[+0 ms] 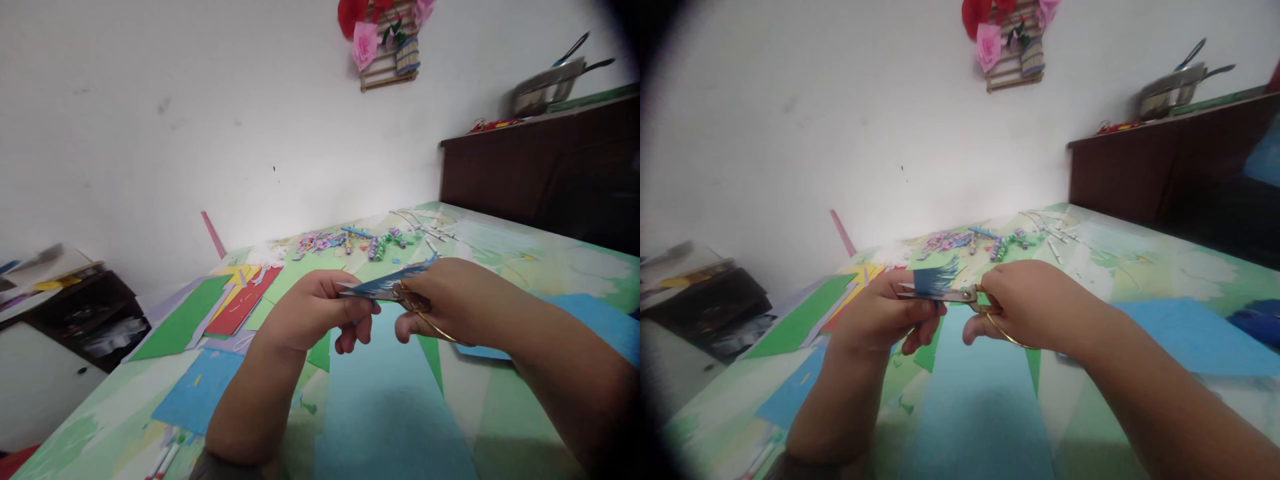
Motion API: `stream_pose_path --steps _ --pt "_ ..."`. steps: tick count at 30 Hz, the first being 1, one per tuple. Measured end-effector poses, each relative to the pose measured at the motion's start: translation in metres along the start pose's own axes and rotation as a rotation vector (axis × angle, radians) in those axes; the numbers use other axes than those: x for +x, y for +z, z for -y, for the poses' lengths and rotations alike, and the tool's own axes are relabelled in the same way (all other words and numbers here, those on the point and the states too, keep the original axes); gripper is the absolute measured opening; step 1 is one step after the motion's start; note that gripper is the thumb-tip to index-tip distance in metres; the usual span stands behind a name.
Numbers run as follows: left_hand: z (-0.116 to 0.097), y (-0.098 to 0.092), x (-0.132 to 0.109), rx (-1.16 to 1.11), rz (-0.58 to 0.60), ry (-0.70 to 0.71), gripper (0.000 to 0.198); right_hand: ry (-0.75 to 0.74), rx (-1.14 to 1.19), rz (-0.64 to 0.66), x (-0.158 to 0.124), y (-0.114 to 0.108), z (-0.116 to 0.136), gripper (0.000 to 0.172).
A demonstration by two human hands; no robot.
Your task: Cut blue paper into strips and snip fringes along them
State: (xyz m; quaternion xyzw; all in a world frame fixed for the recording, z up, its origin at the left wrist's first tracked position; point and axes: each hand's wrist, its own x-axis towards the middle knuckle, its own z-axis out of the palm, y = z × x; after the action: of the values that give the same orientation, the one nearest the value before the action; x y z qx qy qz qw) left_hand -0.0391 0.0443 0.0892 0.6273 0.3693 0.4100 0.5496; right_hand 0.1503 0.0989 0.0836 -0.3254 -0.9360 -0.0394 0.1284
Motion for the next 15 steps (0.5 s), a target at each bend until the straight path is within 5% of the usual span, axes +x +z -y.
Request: stream_pose_path --steps 6,15 --pt "-0.006 0.014 0.002 0.247 -0.320 0.080 0.017 0.041 0.012 -0.076 -0.003 -0.001 -0.006 0.055" --pt "-0.007 0.022 0.003 0.403 -0.407 0.078 0.018 0.035 0.078 -0.023 -0.002 -0.001 -0.004 0.054"
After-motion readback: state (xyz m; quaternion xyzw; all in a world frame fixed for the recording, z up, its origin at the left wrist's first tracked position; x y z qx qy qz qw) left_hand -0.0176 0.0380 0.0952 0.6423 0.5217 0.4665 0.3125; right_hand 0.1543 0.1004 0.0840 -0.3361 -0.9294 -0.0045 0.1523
